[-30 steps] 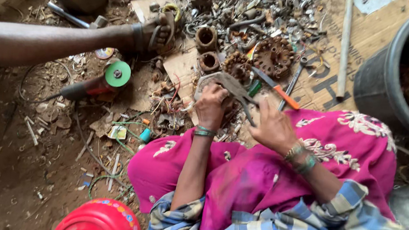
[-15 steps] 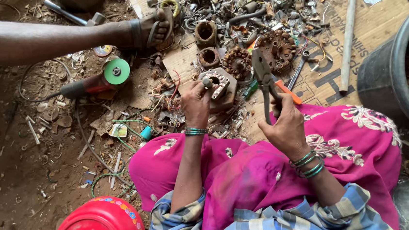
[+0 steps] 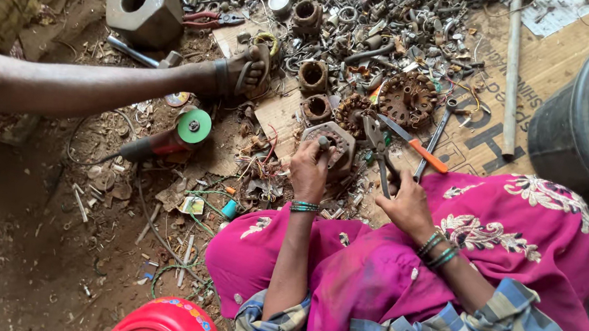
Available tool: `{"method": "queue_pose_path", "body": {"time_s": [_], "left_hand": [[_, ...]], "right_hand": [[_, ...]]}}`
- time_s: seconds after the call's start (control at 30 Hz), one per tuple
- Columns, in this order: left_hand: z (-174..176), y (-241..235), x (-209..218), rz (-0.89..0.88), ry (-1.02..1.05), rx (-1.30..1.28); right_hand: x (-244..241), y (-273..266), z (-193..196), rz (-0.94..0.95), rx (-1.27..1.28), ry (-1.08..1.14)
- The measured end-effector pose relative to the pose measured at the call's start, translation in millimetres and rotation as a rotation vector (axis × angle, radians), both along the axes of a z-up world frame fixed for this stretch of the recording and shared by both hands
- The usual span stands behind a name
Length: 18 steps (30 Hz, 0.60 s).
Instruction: The person sits on the ground and uses pliers and a hammer to remove copper windings and metal parts from a motor stator. They repeatedly strike the component and pull out wires, placing the extracted copper into a nearby bucket.
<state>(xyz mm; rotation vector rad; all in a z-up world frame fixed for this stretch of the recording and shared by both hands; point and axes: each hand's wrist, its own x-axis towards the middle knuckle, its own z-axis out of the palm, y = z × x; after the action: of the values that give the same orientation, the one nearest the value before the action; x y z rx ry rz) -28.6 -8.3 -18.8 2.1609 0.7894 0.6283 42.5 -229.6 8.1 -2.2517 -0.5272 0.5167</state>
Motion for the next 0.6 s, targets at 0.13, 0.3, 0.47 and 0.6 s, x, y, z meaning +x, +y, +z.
{"method": "queue_pose_path", "body": {"time_s": [0.13,0.3,0.47,0.6], "left_hand": [[-18.8,11.0,6.6,0.069,-0.016,0.083],[-46.0,32.8,24.2,0.282,-0.004,-0.578],[-68.2,73.0,36.9,0.370,-0.138,-0.118],[-78.0,86.9,44.8,0.130,0.156,0.094]], "right_hand": [[11.2,-3.8,-41.2,-0.047,-0.233,0.202],[20.1,-17.4,-71.2,0.076,-0.489,-0.048],[26.7,-15.4,-86.2,0.121,-0.495,-0.062],[29.6,-16.0,-95.6,0.155,-0.505,0.007]]}}
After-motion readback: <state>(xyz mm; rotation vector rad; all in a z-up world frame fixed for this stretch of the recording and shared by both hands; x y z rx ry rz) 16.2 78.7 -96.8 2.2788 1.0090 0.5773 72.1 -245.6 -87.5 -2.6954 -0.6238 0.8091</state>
